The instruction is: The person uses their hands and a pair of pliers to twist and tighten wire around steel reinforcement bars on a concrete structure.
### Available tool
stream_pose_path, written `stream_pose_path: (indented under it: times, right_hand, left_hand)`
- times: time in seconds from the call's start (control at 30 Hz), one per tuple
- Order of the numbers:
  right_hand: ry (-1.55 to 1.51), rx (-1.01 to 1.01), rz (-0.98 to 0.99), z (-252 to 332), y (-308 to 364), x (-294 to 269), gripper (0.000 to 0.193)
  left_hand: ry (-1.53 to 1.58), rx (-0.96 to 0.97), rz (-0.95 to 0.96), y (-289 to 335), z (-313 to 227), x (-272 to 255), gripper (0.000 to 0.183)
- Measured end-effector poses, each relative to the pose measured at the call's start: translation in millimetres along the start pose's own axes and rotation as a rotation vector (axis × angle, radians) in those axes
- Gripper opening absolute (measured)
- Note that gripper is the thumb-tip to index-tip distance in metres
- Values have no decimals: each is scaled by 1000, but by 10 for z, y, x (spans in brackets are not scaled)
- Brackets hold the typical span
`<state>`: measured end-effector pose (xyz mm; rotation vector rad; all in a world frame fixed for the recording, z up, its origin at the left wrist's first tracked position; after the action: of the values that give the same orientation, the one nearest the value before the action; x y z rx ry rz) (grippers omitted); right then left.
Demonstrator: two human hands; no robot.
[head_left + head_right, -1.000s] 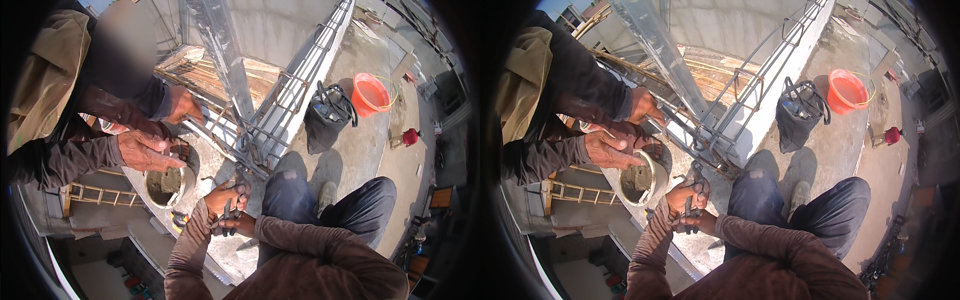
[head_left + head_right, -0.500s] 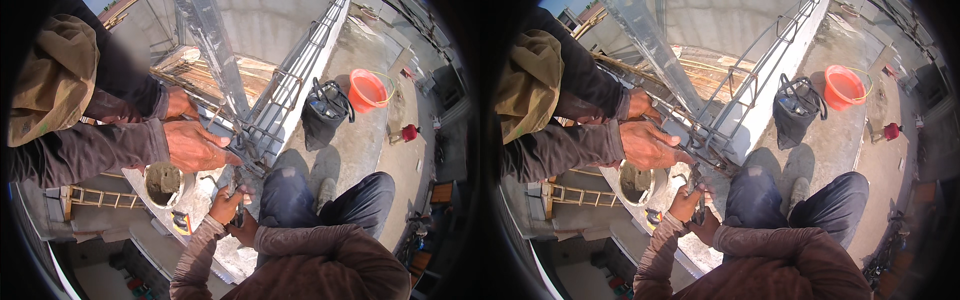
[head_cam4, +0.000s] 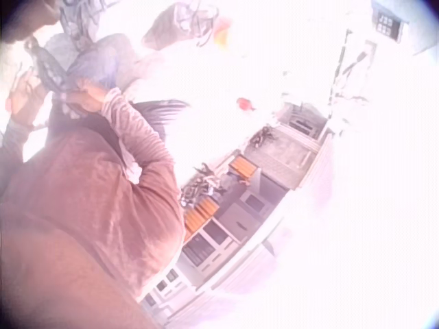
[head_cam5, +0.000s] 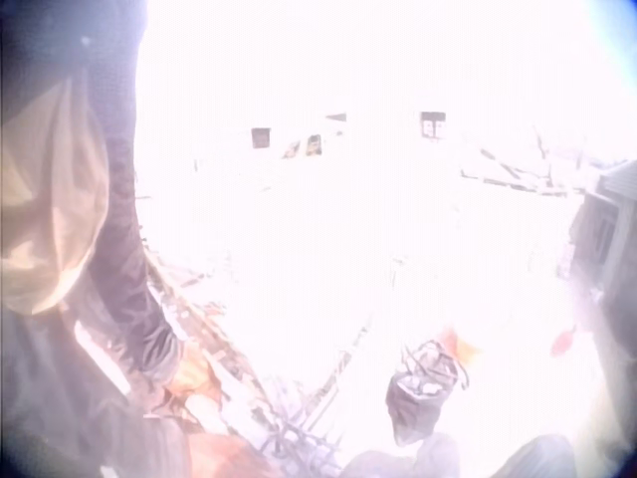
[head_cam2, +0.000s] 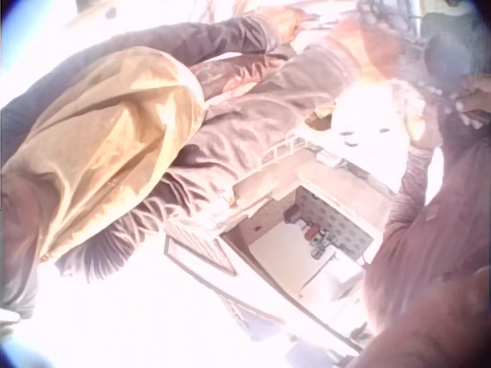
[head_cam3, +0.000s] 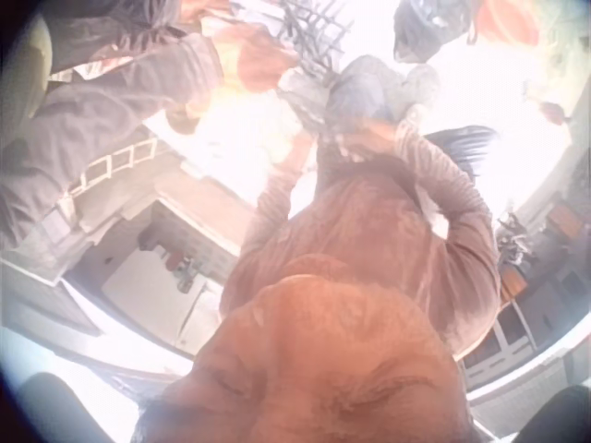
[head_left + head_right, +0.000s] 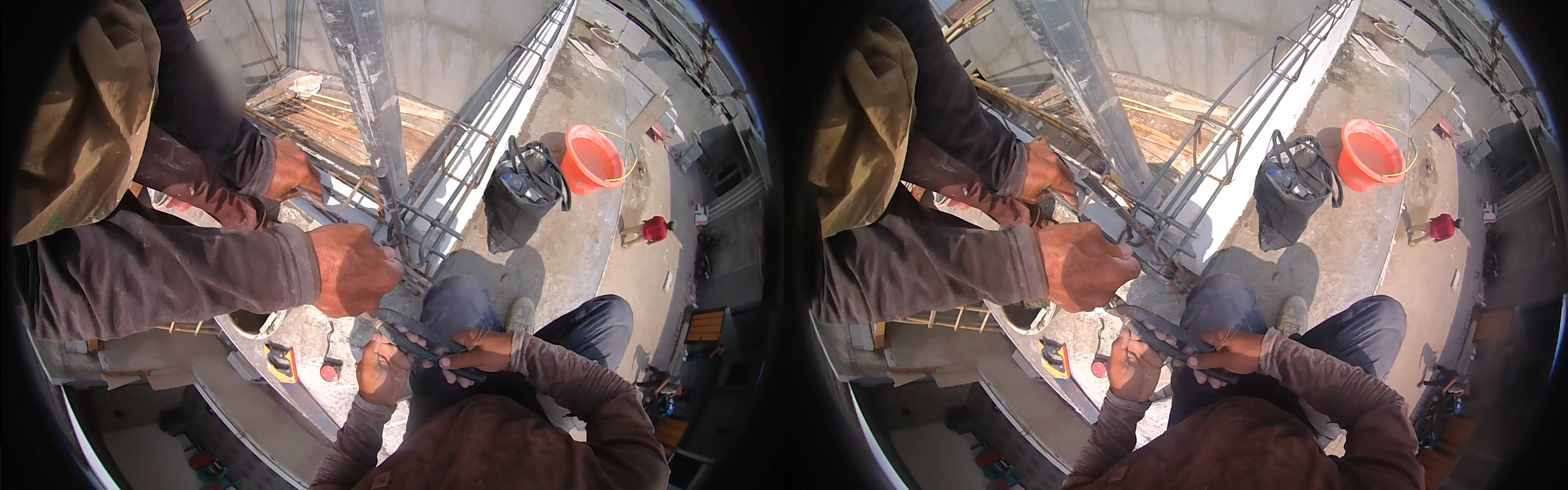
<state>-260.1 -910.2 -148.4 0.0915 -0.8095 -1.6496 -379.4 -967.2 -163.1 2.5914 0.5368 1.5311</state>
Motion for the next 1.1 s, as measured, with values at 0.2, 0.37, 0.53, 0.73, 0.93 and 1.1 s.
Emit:
stream_pose_path:
  times: [0.2, 0.37, 0.53, 0.73, 0.93, 1.1]
  right_hand:
    - [-30, 121, 343, -37, 464, -44, 34]
    - [-114, 54, 487, -108, 704, -27, 52]
    - [-215, 104, 464, -149, 864, -111, 51]
    - [-284, 86, 387, -185, 908, -297, 49]
    - [149, 123, 170, -361, 1294, -788, 37]
    - [86, 39, -5, -92, 1621, -1052, 37]
  left_hand:
    - [269, -276, 180, 161, 490, 332, 28]
    - [221, -309, 303, 110, 562, 472, 23]
    - [15, -221, 360, -23, 578, 657, 19]
    - [-43, -249, 153, -129, 669, 543, 28]
    - [-59, -49, -202, -238, 418, 215, 44]
    - [-310, 174, -344, -137, -208, 253, 34]
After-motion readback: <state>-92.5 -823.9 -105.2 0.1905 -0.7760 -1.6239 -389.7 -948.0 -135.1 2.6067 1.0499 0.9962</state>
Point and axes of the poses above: each hand's wrist, its own y-axis away from the middle knuckle, its own x-axis out of the palm, z = x × y, the point moved 10 cm from there along -y, towards the middle knuckle, and after that the axes turned 1 degree about -y, right-handed, at the moved point
